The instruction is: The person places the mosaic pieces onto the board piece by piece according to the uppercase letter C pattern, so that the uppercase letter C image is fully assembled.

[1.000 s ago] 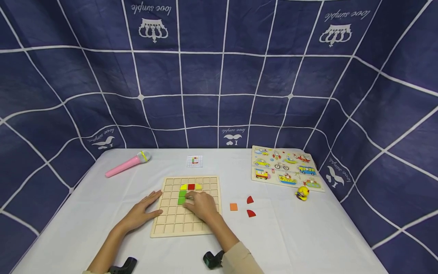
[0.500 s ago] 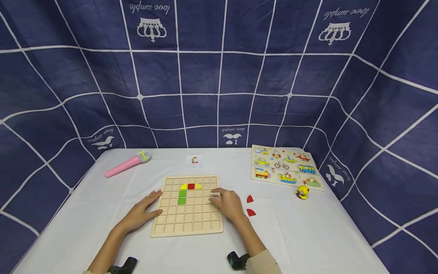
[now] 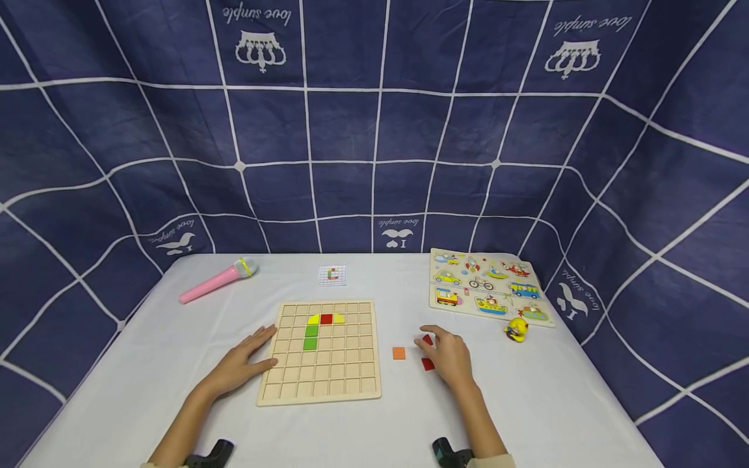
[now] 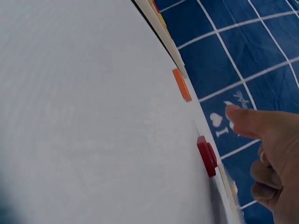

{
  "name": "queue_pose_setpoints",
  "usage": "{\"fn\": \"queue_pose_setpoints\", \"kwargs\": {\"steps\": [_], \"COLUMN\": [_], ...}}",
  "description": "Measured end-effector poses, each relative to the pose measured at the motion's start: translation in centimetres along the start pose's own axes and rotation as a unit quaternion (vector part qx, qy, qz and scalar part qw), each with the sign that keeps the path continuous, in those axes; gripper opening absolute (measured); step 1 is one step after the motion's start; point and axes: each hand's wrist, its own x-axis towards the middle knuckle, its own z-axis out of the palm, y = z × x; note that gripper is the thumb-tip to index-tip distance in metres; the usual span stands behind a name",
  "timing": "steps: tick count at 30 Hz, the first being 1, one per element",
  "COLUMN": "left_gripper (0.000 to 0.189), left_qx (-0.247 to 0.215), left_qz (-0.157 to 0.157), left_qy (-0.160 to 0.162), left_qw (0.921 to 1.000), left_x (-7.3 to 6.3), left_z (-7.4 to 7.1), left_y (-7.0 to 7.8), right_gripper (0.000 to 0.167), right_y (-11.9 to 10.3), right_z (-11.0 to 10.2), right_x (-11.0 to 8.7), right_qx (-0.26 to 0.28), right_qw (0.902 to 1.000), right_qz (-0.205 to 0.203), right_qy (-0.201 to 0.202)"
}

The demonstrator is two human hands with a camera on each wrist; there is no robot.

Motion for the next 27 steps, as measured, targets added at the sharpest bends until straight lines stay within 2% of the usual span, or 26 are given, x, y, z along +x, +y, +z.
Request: {"fn": "queue_pose_setpoints", "kwargs": {"steps": [6, 10, 27], "left_gripper": [0.078, 0.078, 0.078], "left_qx": [-0.004, -0.005, -0.006], "left_qz": [0.004, 0.006, 0.001], "left_qy": [-0.002, -0.001, -0.001], "left_qw": [1.0000, 1.0000, 1.0000], "left_x": [0.0, 0.0, 0.0], "left_z": [-0.1, -0.1, -0.1], "left_y": [0.0, 0.0, -0.1], "right_gripper": [0.033, 0.037, 0.038], "right_y": [1.2, 1.4, 0.7], "right_z": [-0.1, 0.1, 1.4], "right_x": [-0.3, -0.4, 1.0], "right_qx": [-0.049, -0.064, -0.051], "right_qw": [0.9980, 0.9964, 0.9971], "right_qz": [0.035, 0.049, 0.026], "right_qy": [-0.018, -0.029, -0.050]}}
